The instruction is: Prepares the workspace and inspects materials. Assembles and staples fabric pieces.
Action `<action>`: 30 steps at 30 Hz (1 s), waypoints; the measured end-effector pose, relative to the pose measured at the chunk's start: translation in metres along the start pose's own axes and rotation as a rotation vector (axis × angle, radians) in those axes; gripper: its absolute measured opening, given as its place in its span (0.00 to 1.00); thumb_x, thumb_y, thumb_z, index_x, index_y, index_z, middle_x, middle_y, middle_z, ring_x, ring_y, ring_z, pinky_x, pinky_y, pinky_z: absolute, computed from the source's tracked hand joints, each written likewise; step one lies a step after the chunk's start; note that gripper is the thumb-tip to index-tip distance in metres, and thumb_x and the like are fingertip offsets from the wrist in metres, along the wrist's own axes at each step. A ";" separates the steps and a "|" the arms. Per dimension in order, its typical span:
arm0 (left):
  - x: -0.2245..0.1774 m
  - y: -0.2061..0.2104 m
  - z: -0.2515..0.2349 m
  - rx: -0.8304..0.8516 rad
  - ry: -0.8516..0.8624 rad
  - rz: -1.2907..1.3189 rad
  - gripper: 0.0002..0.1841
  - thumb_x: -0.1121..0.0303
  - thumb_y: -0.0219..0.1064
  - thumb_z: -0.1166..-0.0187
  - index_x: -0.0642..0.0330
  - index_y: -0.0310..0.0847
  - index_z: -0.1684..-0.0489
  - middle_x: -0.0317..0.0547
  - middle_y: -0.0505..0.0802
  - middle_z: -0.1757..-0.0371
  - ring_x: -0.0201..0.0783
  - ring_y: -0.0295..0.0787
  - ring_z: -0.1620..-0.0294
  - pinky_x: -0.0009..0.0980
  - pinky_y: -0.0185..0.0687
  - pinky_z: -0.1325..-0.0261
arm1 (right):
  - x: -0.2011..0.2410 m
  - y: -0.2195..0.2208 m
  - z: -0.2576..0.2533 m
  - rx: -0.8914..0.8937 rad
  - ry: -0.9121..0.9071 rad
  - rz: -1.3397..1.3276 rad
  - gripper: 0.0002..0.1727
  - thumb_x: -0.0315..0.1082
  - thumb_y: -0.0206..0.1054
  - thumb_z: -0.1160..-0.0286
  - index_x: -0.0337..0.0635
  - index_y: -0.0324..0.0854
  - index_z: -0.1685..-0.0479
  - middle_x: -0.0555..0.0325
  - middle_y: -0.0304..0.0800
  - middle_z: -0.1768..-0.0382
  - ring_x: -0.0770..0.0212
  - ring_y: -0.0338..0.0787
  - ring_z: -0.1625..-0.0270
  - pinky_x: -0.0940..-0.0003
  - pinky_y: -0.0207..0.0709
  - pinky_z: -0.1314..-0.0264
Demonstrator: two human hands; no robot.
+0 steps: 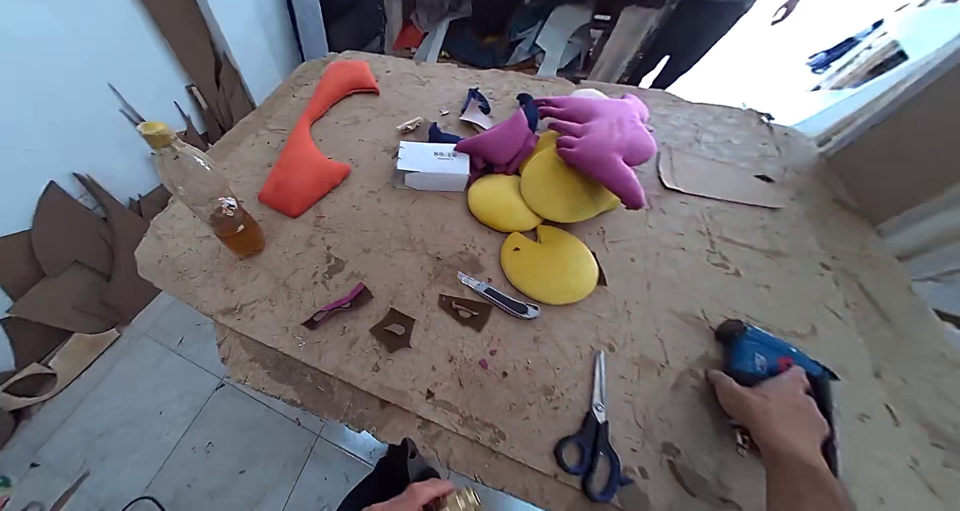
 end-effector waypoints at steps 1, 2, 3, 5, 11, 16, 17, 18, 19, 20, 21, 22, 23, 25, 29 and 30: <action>-0.001 -0.003 0.004 -0.045 0.018 -0.013 0.24 0.57 0.53 0.07 0.63 0.79 0.24 0.53 0.90 0.30 0.42 0.89 0.31 0.48 0.83 0.26 | 0.005 -0.009 0.004 0.021 -0.013 -0.047 0.52 0.47 0.78 0.33 0.29 0.55 0.13 0.14 0.75 0.31 0.16 0.77 0.29 0.17 0.66 0.32; -0.004 -0.005 0.008 -0.083 0.043 -0.021 0.22 0.61 0.54 0.08 0.63 0.82 0.26 0.52 0.91 0.32 0.41 0.89 0.32 0.46 0.83 0.26 | 0.011 -0.025 0.011 0.041 -0.015 -0.125 0.48 0.44 0.78 0.33 0.29 0.60 0.15 0.15 0.77 0.33 0.17 0.78 0.30 0.16 0.66 0.33; -0.008 -0.006 0.011 -0.110 0.079 -0.020 0.20 0.64 0.56 0.10 0.64 0.84 0.29 0.53 0.92 0.35 0.41 0.90 0.34 0.46 0.84 0.27 | 0.014 -0.045 0.018 0.059 -0.004 -0.206 0.43 0.43 0.78 0.31 0.31 0.64 0.17 0.18 0.79 0.34 0.21 0.80 0.32 0.19 0.69 0.35; -0.017 -0.004 0.010 -0.092 0.151 0.004 0.21 0.62 0.55 0.09 0.69 0.83 0.32 0.59 0.92 0.39 0.42 0.90 0.37 0.44 0.85 0.31 | 0.009 -0.092 0.034 0.054 0.036 -0.435 0.34 0.41 0.73 0.24 0.39 0.70 0.19 0.32 0.86 0.42 0.38 0.87 0.46 0.34 0.80 0.45; -0.040 0.014 -0.026 0.064 0.253 -0.087 0.26 0.49 0.58 0.11 0.63 0.86 0.35 0.55 0.95 0.45 0.40 0.94 0.45 0.44 0.89 0.39 | 0.008 -0.204 0.181 0.053 -0.349 -1.383 0.23 0.44 0.68 0.31 0.53 0.79 0.34 0.59 0.92 0.51 0.60 0.94 0.54 0.59 0.91 0.50; -0.069 0.019 -0.048 0.099 0.470 -0.039 0.25 0.52 0.54 0.08 0.54 0.78 0.19 0.46 0.95 0.42 0.31 0.93 0.51 0.34 0.92 0.45 | 0.062 -0.186 0.302 0.162 -0.512 -1.836 0.21 0.48 0.71 0.25 0.50 0.88 0.37 0.62 0.92 0.71 0.60 0.93 0.67 0.54 0.91 0.49; -0.075 0.017 -0.049 0.100 0.497 -0.010 0.24 0.52 0.55 0.08 0.55 0.80 0.22 0.45 0.95 0.45 0.30 0.92 0.54 0.32 0.91 0.49 | 0.078 -0.184 0.317 0.159 -0.525 -1.904 0.20 0.46 0.70 0.22 0.47 0.87 0.37 0.60 0.92 0.71 0.59 0.93 0.67 0.54 0.91 0.50; -0.080 0.015 -0.050 0.107 0.517 0.011 0.25 0.50 0.56 0.09 0.55 0.82 0.25 0.45 0.94 0.48 0.30 0.91 0.58 0.30 0.90 0.54 | 0.093 -0.182 0.330 0.162 -0.524 -1.958 0.18 0.45 0.69 0.21 0.45 0.87 0.39 0.59 0.92 0.71 0.58 0.93 0.67 0.54 0.91 0.50; -0.085 0.013 -0.049 0.112 0.535 0.012 0.27 0.46 0.57 0.11 0.55 0.84 0.28 0.43 0.95 0.51 0.28 0.90 0.60 0.29 0.90 0.57 | 0.106 -0.181 0.340 0.182 -0.527 -1.996 0.18 0.43 0.68 0.21 0.45 0.86 0.38 0.58 0.92 0.71 0.58 0.93 0.66 0.54 0.91 0.50; -0.090 0.011 -0.047 0.109 0.552 -0.008 0.29 0.41 0.58 0.14 0.53 0.87 0.30 0.41 0.96 0.54 0.27 0.90 0.63 0.28 0.90 0.60 | 0.118 -0.180 0.348 0.201 -0.533 -2.018 0.19 0.43 0.68 0.21 0.46 0.85 0.35 0.58 0.92 0.70 0.58 0.93 0.66 0.54 0.91 0.49; -0.095 0.009 -0.045 0.095 0.575 -0.033 0.30 0.38 0.58 0.15 0.51 0.88 0.32 0.40 0.96 0.57 0.26 0.90 0.66 0.27 0.89 0.63 | 0.128 -0.179 0.354 0.215 -0.539 -2.033 0.20 0.43 0.68 0.21 0.47 0.85 0.33 0.58 0.92 0.70 0.58 0.93 0.66 0.53 0.91 0.49; -0.100 0.007 -0.041 0.083 0.602 -0.058 0.30 0.37 0.57 0.15 0.49 0.89 0.32 0.38 0.97 0.60 0.24 0.89 0.70 0.26 0.87 0.67 | 0.136 -0.179 0.360 0.223 -0.542 -2.049 0.20 0.43 0.68 0.20 0.47 0.84 0.33 0.58 0.91 0.71 0.57 0.93 0.66 0.53 0.90 0.50; -0.106 0.005 -0.036 0.084 0.627 -0.081 0.29 0.38 0.57 0.15 0.48 0.88 0.30 0.37 0.97 0.63 0.23 0.87 0.73 0.25 0.86 0.69 | 0.144 -0.179 0.366 0.226 -0.540 -2.067 0.22 0.43 0.68 0.20 0.47 0.82 0.29 0.57 0.90 0.72 0.57 0.93 0.68 0.52 0.91 0.51; -0.118 0.001 -0.026 0.104 0.678 -0.101 0.27 0.41 0.57 0.14 0.46 0.85 0.26 0.37 0.96 0.67 0.23 0.85 0.76 0.24 0.83 0.72 | 0.157 -0.181 0.376 0.257 -0.530 -2.129 0.24 0.43 0.67 0.20 0.46 0.80 0.28 0.56 0.90 0.74 0.56 0.93 0.69 0.51 0.91 0.54; -0.140 -0.008 -0.006 0.088 0.780 -0.096 0.24 0.46 0.54 0.10 0.58 0.87 0.50 0.41 0.91 0.71 0.25 0.84 0.76 0.23 0.79 0.74 | 0.179 -0.184 0.389 0.359 -0.524 -2.243 0.22 0.42 0.67 0.22 0.41 0.83 0.33 0.54 0.89 0.75 0.56 0.93 0.70 0.52 0.91 0.57; -0.142 -0.010 -0.002 0.078 0.789 -0.108 0.25 0.46 0.52 0.09 0.59 0.85 0.53 0.41 0.90 0.73 0.26 0.83 0.77 0.22 0.78 0.75 | 0.183 -0.184 0.391 0.387 -0.535 -2.250 0.22 0.43 0.67 0.22 0.41 0.83 0.34 0.54 0.89 0.74 0.56 0.93 0.70 0.53 0.91 0.57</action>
Point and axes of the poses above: each hand's wrist, its own z-axis away from the middle knuckle, its own y-axis out of the palm, x = y × z, the point moved 9 cm from there along -z, towards the middle knuckle
